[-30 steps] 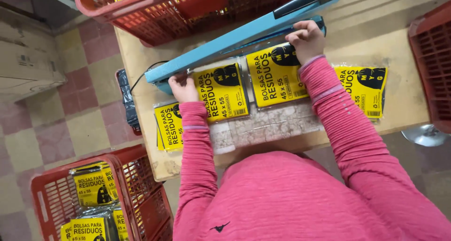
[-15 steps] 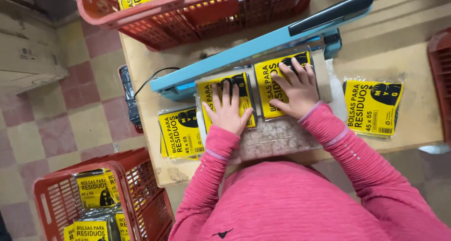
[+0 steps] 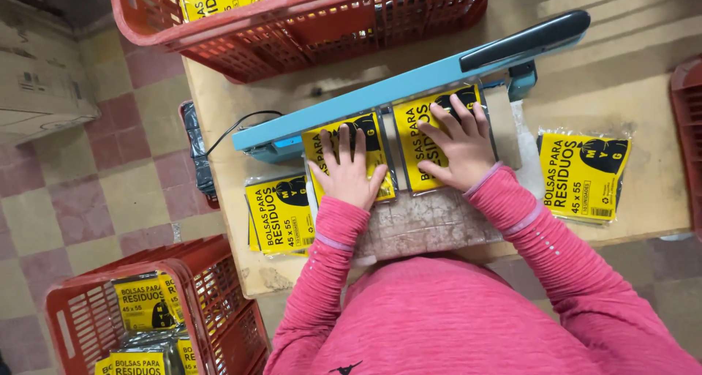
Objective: Using an impulse sealer to seal yellow plastic bags and organizing them into crates.
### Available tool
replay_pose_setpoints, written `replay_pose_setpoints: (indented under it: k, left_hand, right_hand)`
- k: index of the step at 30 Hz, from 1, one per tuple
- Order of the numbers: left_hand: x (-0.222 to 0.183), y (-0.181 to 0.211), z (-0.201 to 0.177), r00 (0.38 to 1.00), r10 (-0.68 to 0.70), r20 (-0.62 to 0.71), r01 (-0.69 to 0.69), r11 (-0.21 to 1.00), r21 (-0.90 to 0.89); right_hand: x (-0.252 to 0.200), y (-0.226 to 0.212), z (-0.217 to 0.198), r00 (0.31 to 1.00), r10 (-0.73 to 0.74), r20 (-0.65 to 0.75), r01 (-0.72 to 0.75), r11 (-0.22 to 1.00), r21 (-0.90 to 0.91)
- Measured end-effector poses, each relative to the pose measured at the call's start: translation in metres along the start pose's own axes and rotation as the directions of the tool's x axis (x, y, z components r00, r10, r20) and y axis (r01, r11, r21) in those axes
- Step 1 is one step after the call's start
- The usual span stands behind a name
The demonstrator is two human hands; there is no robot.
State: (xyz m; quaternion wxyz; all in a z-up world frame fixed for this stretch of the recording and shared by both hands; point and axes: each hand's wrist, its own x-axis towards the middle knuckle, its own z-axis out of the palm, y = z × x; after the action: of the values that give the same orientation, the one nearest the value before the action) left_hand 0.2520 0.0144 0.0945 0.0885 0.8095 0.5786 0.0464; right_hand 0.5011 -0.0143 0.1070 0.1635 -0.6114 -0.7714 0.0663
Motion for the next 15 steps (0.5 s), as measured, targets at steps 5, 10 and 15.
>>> replay_pose_setpoints:
  k: [5,10,15]
  left_hand:
    - [-0.004,0.005,-0.008,1.000,-0.001,-0.003,0.001,1.000,-0.001]
    - [-0.012,0.031,-0.020,0.998,0.054,0.036,-0.053,0.998,-0.028]
    - [-0.003,0.042,0.002,0.974,0.223,-0.032,-0.223,0.975,-0.006]
  right_hand:
    - [0.001,-0.010,-0.025,0.998,-0.025,-0.059,0.027,0.999,0.028]
    - [0.038,-0.019,-0.121,0.929,-0.176,-0.327,0.217,0.972,0.095]
    - [0.105,0.005,-0.151,0.964,-0.189,-0.189,0.126,0.945,-0.300]
